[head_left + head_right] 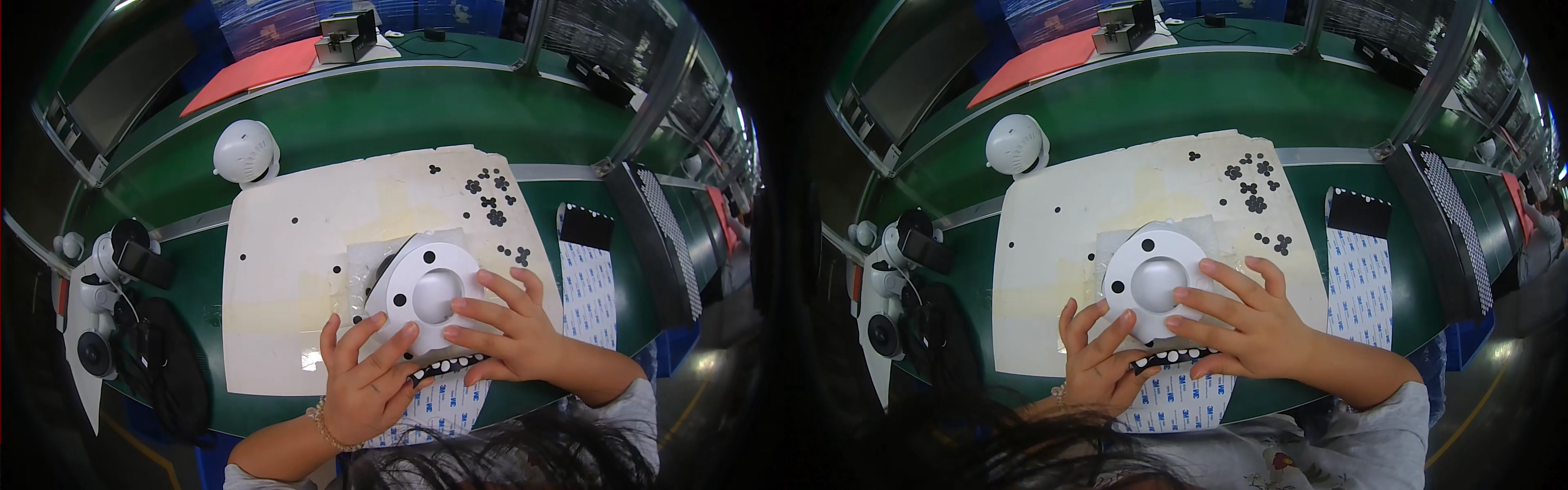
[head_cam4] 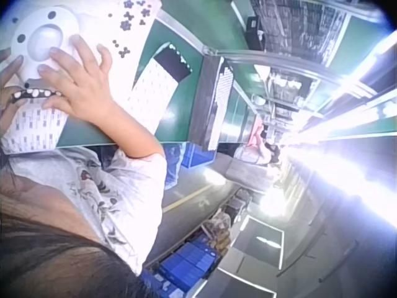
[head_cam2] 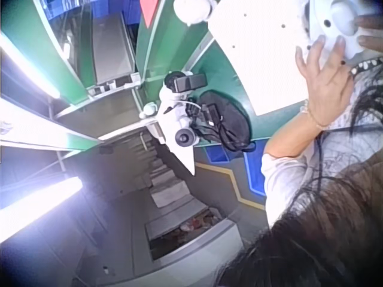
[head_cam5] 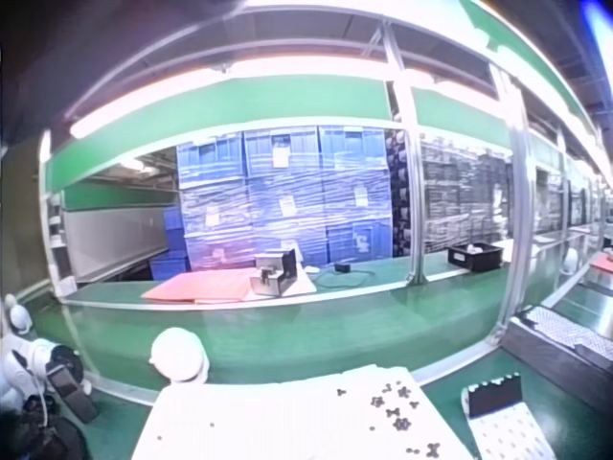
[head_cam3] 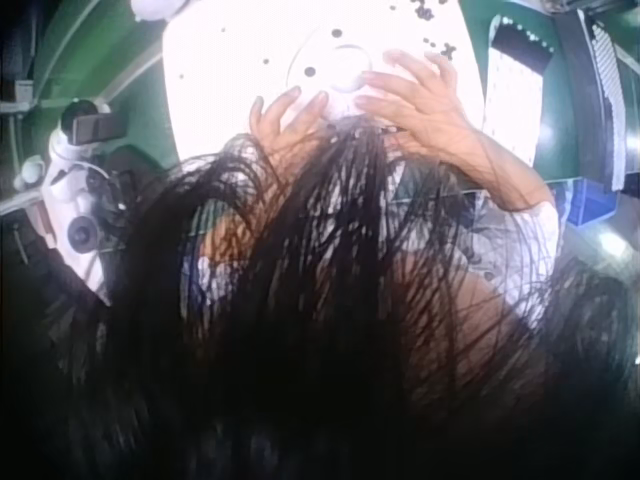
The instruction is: The person assembles white dome-shaped electronic devices by hand. They repeatedly pick small black circular components from a sheet and place them into holes on the white device, then move the completed unit aside and repeat the process with a new device.
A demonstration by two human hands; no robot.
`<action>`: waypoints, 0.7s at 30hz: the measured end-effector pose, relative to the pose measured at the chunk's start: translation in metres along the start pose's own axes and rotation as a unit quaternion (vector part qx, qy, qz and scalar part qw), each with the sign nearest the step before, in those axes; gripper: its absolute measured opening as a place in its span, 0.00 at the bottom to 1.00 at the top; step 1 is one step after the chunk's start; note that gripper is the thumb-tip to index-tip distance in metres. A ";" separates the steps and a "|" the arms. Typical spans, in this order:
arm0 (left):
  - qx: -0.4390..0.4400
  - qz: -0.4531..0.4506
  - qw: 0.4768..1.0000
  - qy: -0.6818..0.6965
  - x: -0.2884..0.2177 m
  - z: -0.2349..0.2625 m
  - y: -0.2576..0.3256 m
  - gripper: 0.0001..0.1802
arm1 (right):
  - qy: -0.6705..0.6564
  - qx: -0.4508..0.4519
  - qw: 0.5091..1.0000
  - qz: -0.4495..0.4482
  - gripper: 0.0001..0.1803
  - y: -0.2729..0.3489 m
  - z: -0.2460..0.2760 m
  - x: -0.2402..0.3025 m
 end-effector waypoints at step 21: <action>0.031 0.002 0.997 0.067 0.003 0.001 0.004 0.08 | -0.143 -0.088 0.986 -0.022 0.09 -0.017 0.002 0.030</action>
Point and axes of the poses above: each hand's wrist, its own y-axis away from the middle knuckle, its own z-axis out of the back of the hand, x = y × z, the point moved 2 cm from there along -y, towards the middle knuckle, and after that the axes turned 11 degrees about y, right-handed, at the moved point
